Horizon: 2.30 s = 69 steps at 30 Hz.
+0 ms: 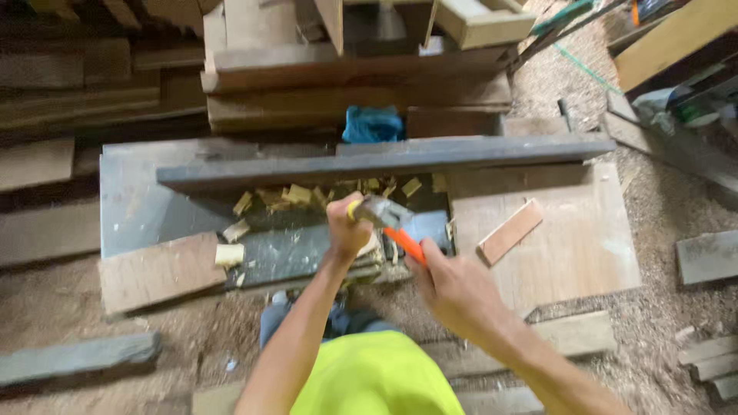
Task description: The person uses a hammer and chisel to carve a small wooden block on a workbench. They repeatedly strike the chisel to remove wood chips, occasionally repositioning the block and clearing debris. The work continues throughout the clip without a visible final assembly or destination for the carved piece.
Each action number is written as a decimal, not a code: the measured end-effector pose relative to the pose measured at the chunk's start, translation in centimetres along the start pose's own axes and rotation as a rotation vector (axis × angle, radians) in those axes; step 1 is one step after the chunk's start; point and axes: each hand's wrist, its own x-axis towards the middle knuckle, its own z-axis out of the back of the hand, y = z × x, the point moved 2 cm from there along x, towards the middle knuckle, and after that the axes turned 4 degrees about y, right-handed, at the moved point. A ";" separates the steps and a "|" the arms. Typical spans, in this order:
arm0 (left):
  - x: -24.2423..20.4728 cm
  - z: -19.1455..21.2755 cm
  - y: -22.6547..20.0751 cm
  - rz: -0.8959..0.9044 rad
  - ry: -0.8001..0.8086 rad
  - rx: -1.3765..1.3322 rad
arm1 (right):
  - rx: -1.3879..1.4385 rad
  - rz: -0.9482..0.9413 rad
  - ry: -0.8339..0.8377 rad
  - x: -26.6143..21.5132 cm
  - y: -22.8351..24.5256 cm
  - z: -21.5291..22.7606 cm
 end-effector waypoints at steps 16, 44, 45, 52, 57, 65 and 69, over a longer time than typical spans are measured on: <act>2.7 2.7 -0.7 0.011 0.026 -0.043 | 0.598 -0.490 0.160 -0.2 -7.9 -6.4; 3.6 1.7 2.2 -0.038 0.211 -0.063 | 0.076 0.025 -0.471 0.5 5.3 0.8; 3.4 1.5 2.5 -0.080 0.231 -0.065 | 0.148 -0.159 -0.269 1.4 4.9 0.1; 1.2 -0.1 2.3 -0.027 0.328 -0.270 | 0.473 -0.379 -0.031 -0.4 7.7 3.4; 2.9 1.6 0.7 0.039 0.319 -0.094 | 0.273 -0.128 -0.426 -1.7 9.3 6.3; 3.4 1.0 -0.4 -0.291 0.316 0.034 | 0.163 -0.340 0.081 0.8 4.1 1.6; 2.5 0.5 -0.5 -0.169 0.349 -0.082 | 0.222 -0.066 -0.198 -0.6 4.1 5.6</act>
